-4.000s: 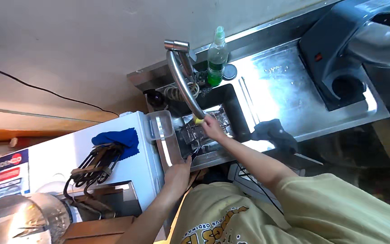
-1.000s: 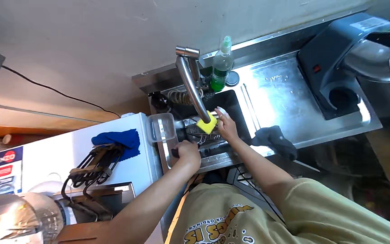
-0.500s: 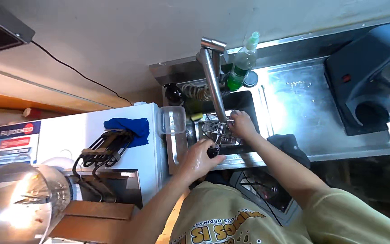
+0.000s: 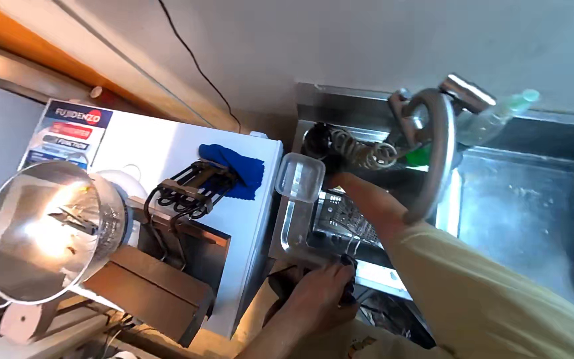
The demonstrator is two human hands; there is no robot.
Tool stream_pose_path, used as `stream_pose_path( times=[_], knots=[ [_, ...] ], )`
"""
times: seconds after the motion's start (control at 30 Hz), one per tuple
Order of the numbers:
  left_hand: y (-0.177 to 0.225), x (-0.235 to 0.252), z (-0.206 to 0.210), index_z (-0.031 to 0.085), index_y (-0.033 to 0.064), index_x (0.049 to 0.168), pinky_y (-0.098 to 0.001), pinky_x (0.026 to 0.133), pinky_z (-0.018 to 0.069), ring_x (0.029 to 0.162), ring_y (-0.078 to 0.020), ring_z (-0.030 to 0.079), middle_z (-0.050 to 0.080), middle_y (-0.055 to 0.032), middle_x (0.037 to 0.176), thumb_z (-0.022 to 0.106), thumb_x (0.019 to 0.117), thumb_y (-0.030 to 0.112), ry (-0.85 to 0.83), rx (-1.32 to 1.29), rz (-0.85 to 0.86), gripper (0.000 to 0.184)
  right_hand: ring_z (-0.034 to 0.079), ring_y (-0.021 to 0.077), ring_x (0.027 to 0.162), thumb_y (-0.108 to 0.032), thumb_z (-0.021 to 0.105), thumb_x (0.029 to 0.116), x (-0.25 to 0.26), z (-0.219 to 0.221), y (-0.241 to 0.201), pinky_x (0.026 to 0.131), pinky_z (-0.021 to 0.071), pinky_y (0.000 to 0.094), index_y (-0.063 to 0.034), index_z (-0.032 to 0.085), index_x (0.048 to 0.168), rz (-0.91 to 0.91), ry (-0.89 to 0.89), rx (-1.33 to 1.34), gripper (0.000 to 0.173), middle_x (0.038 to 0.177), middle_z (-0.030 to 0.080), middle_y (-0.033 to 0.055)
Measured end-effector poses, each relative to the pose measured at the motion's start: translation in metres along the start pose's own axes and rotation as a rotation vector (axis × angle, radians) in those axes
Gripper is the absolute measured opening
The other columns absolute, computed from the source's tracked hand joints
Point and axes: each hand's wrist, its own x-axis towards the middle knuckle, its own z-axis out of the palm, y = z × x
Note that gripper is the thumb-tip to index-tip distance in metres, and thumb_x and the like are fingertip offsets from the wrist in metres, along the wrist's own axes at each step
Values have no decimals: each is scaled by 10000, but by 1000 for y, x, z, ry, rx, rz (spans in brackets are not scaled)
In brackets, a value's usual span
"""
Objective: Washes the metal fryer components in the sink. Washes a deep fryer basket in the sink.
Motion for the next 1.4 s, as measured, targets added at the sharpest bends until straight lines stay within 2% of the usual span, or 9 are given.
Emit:
stream_pose_path(
  times=[0.27, 0.47, 0.67, 0.8, 0.9, 1.03, 1.13, 1.33, 1.4],
  knots=[
    [-19, -8, 12, 539, 86, 1411, -379, 1042, 528, 1198, -177, 627, 644, -87, 1307, 819, 849, 389, 171, -385, -182, 697, 554, 456, 1309, -240, 545, 1071, -7, -14, 4, 1111, 390, 643, 86, 602, 1335, -138, -95, 76, 423, 1356, 604, 315],
    [-18, 10, 26, 659, 81, 1255, -386, 1024, 529, 1179, -201, 627, 688, -80, 1228, 846, 809, 353, 441, -298, -82, 556, 602, 403, 1276, -275, 381, 1135, -133, -58, 16, 1108, 432, 601, 24, 615, 1348, -278, 210, 205, 436, 1355, 627, 256],
    [-12, 42, 29, 582, -30, 1049, -428, 1072, 539, 1207, -253, 665, 723, -147, 1126, 731, 815, 35, 557, -559, 78, 285, 679, 332, 1136, -239, 720, 956, -235, 11, 55, 1115, 481, 523, -28, 719, 1019, -430, 747, 14, 220, 1098, 723, 159],
    [-9, 57, 23, 597, -4, 1023, -383, 1005, 578, 1112, -189, 706, 742, -90, 1063, 709, 821, 53, 531, -503, 100, 238, 623, 369, 1202, -172, 679, 974, -217, 50, 72, 1078, 481, 556, -42, 731, 1102, -423, 536, 53, 190, 1185, 691, 173],
    [0, 61, 33, 597, 28, 1009, -362, 953, 599, 1060, -162, 720, 746, -67, 1035, 711, 816, 66, 546, -455, 109, 227, 540, 342, 1374, -218, 650, 989, -201, 51, 72, 1162, 428, 565, -49, 722, 1180, -257, 687, 174, 265, 1424, 616, 139],
    [6, 59, 38, 612, 21, 1026, -335, 938, 599, 1040, -139, 723, 752, -63, 1027, 719, 807, 78, 562, -397, 117, 250, 552, 330, 1374, -188, 510, 1061, -198, 60, 64, 1180, 407, 521, -47, 663, 1322, -414, 551, -1, 334, 1404, 639, 156],
    [8, 63, 36, 599, 30, 1032, -343, 939, 600, 1028, -140, 727, 752, -58, 1017, 716, 820, 87, 570, -390, 105, 249, 496, 324, 1431, -179, 572, 1028, -184, 50, 51, 1197, 395, 516, -38, 532, 1471, -251, 613, 186, 467, 1518, 539, 169],
    [10, 65, 24, 586, 46, 1054, -321, 903, 598, 994, -111, 726, 755, -42, 1001, 709, 830, 123, 576, -417, 33, 267, 541, 349, 1384, -58, 629, 944, -153, 51, 43, 1154, 437, 535, 21, 539, 1449, -434, 530, 306, 519, 1525, 523, 206],
    [9, 66, 22, 573, 34, 1069, -327, 919, 593, 1005, -118, 724, 750, -48, 1003, 703, 829, 118, 574, -423, 34, 285, 490, 306, 1439, -68, 576, 991, -172, 41, 46, 1195, 402, 503, -5, 506, 1484, -292, 576, 373, 502, 1551, 500, 180]
  ],
)
